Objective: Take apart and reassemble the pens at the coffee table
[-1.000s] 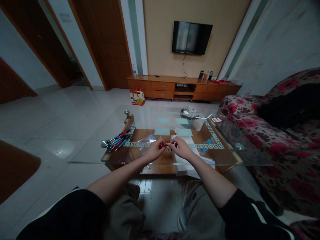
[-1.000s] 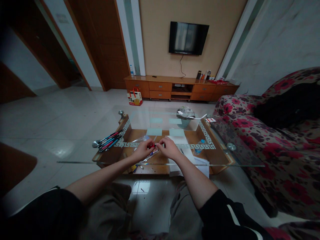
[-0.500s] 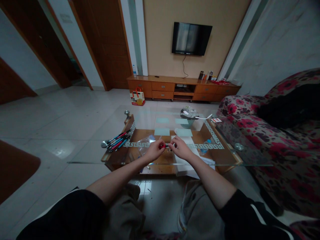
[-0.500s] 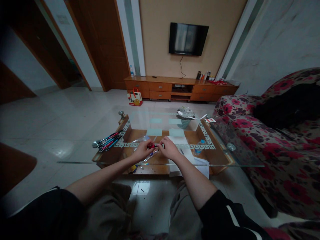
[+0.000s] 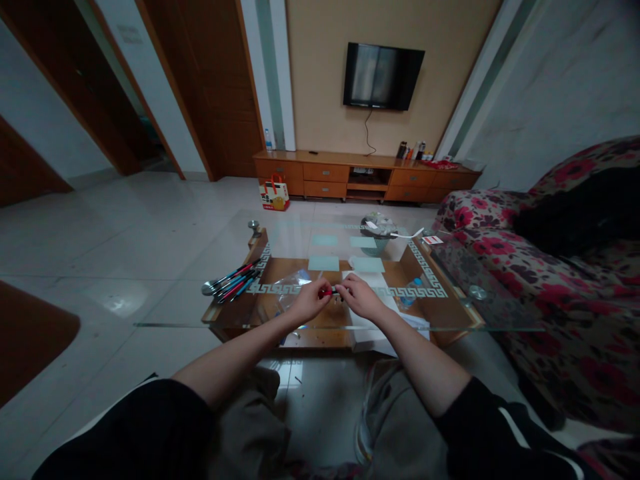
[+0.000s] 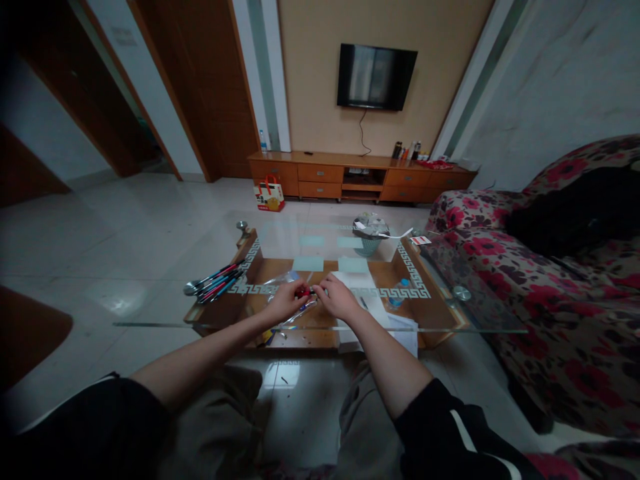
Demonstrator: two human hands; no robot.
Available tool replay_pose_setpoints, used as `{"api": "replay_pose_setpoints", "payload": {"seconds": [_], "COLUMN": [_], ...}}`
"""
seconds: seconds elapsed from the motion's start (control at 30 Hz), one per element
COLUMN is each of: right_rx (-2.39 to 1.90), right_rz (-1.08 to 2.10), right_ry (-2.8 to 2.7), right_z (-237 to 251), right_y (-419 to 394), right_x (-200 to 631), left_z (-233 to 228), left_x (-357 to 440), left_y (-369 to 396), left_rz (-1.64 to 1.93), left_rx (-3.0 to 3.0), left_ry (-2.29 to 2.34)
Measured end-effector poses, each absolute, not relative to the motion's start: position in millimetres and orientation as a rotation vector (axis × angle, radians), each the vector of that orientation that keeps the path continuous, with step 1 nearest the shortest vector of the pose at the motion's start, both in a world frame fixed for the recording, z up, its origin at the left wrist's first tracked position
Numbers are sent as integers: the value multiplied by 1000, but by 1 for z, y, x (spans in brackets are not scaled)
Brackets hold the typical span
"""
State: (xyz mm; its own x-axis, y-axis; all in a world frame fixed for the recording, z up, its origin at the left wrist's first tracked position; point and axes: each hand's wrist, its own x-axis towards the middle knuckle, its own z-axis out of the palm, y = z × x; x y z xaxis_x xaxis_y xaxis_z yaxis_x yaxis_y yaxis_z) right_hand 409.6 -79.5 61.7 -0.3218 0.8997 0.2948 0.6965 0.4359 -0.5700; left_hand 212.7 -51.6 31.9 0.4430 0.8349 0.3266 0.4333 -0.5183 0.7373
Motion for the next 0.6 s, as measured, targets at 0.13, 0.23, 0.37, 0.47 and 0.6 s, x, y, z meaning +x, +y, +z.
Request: {"api": "replay_pose_setpoints", "payload": {"seconds": [0.13,0.23,0.37,0.47,0.6], "right_rx": [-1343,-1336,-1351,-1359,-1352], "right_rz": [437,433,427,435,436], "right_ry": [-2109,-2133,-2141,-2140,-2152], "right_z": [60,59,60,61,62], "right_y": [-80,-79,-78,-79,-81], "right_x": [409,409,409,410,409], "left_z": [31,30,32,33,33], "left_x": [211,211,211,212,211], "left_y": [-50,-50,-51,-51,-51], "left_rz": [932,916,902,899,892], "left_rx": [2123,2115,2120,2114,2113], "left_ry": [1033,1030,1040,1071,1079]}}
